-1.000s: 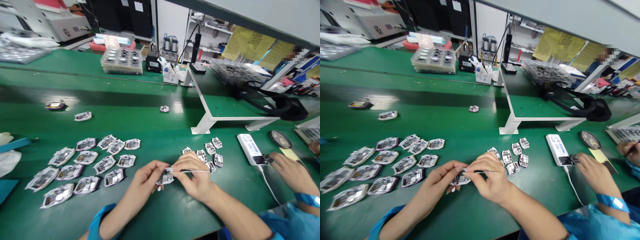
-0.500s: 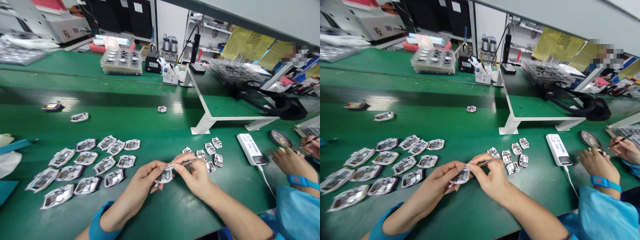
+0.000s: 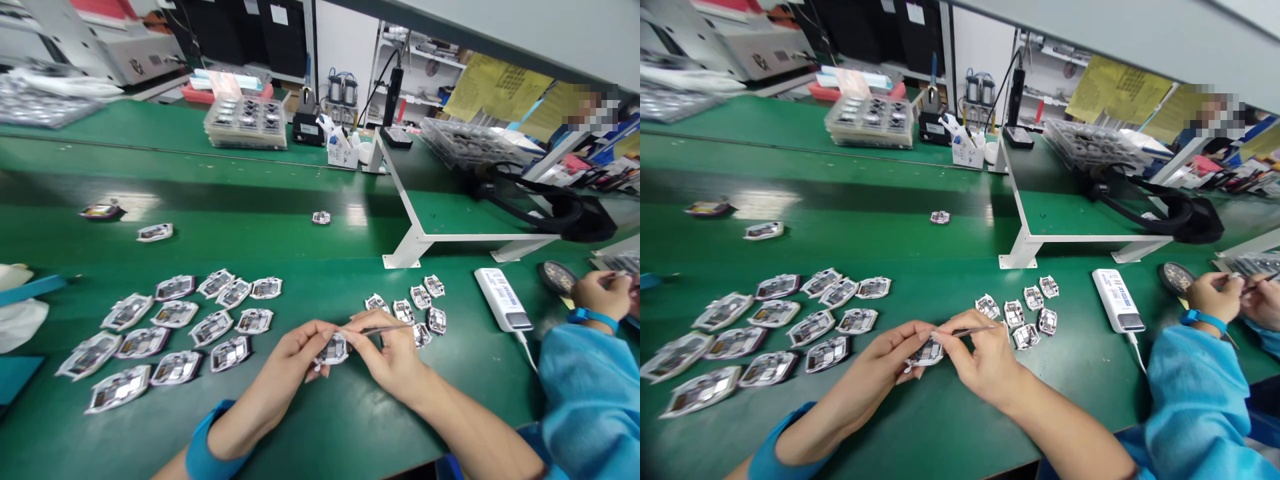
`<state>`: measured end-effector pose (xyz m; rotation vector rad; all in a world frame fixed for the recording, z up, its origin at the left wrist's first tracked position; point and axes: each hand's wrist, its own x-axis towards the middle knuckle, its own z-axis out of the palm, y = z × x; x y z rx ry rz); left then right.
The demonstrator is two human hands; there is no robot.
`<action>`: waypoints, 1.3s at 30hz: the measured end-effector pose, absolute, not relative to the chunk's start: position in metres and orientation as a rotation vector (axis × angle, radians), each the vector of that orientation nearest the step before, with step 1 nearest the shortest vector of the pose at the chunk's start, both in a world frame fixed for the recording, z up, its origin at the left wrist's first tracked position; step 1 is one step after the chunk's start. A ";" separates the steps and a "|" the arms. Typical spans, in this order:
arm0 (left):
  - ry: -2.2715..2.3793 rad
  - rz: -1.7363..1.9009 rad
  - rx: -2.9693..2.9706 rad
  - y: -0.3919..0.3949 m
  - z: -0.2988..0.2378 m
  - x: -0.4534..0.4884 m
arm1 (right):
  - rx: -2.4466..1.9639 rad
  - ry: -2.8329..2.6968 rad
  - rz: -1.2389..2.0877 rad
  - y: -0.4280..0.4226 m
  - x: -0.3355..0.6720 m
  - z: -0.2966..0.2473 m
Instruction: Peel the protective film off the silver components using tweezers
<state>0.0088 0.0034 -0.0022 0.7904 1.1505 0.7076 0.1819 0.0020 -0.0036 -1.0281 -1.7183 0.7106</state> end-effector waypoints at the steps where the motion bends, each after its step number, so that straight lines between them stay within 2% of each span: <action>1: 1.146 0.709 0.791 0.004 -0.003 0.008 | -1.019 -1.733 0.698 0.002 0.182 -0.004; 10: 1.086 0.706 0.803 0.004 0.000 0.007 | -1.016 -1.521 0.814 0.004 0.179 -0.005; 21: 1.125 0.692 0.863 0.002 -0.002 0.004 | -0.916 -1.718 0.663 0.003 0.181 -0.004; 30: 1.092 0.726 0.816 0.004 -0.003 0.005 | -0.991 -1.564 0.803 0.004 0.178 -0.007; 39: 1.076 0.756 0.829 0.005 0.001 0.005 | -1.018 -1.645 0.746 0.005 0.180 -0.010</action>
